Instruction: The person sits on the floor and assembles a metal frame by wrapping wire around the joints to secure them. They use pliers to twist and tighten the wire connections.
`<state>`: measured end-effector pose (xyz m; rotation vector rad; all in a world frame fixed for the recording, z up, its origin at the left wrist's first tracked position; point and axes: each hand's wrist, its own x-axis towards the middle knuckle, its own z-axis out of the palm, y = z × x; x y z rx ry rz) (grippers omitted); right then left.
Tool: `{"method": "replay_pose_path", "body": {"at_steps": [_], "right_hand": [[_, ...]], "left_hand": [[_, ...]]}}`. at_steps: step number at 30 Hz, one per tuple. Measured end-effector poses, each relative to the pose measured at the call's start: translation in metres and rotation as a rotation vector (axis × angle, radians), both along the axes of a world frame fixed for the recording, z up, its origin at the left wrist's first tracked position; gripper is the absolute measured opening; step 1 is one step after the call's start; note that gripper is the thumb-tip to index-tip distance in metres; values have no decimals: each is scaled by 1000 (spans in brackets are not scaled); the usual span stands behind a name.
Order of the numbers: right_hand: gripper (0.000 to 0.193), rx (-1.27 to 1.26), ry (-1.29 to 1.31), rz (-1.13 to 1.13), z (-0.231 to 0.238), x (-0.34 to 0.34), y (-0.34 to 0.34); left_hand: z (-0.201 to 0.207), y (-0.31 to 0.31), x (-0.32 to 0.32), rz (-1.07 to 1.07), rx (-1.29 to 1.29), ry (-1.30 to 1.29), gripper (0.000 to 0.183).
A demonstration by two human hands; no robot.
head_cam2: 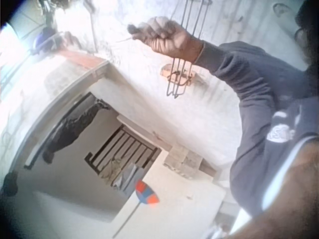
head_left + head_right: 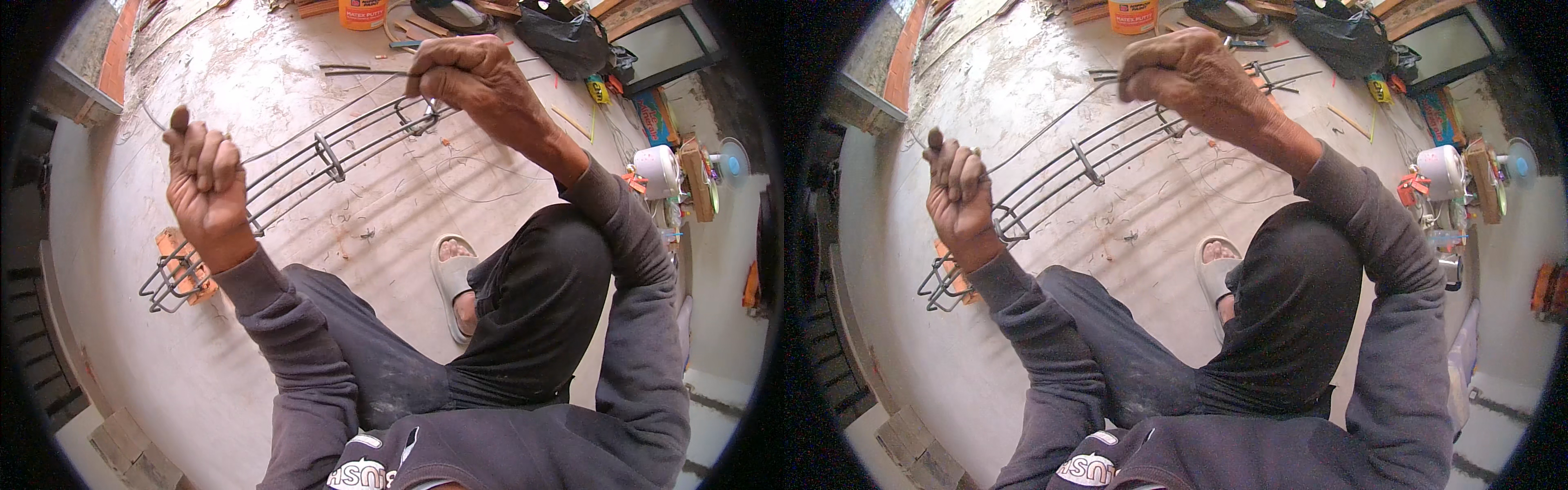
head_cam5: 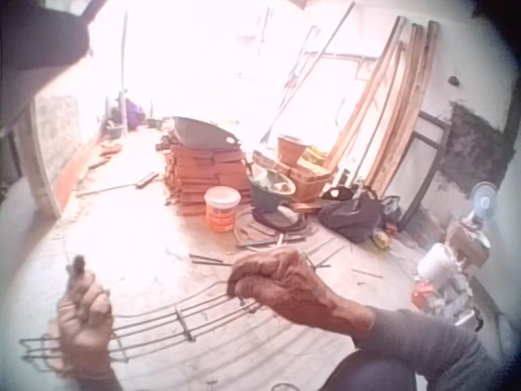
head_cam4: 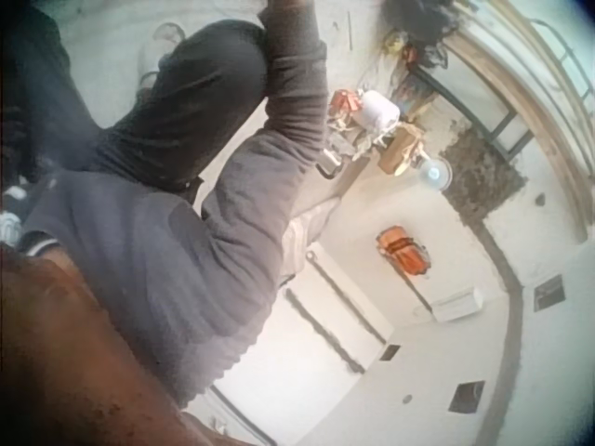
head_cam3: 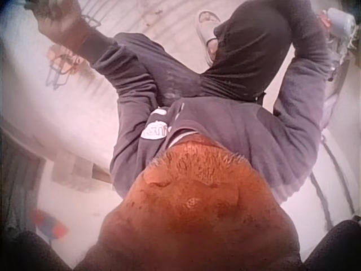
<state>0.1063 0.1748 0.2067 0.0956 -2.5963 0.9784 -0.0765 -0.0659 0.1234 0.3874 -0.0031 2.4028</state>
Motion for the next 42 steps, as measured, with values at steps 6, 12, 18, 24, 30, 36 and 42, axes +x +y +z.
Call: {"method": "replay_pose_path", "body": {"at_steps": [6,12,18,24,30,36,42], "right_hand": [[9,335,-202,-108,-19,8,11],[11,241,-574,354,1,10,-27],[7,-84,-108,148,23,-4,-26],[7,215,26,-243,-12,-4,3],[12,668,-351,87,-12,2,-11],[3,-110,-473,354,4,4,-17],[8,-389,-181,-190,9,11,-6]], "left_hand": [[-11,19,6,311,-304,190,37],[-28,21,-6,298,-280,38,36],[-44,18,-10,104,-175,22,37],[-41,31,-3,240,-347,56,42],[-46,24,-16,391,-459,-13,38],[-51,27,-21,333,-349,-198,35],[-48,37,-14,9,-50,-196,32]]}}
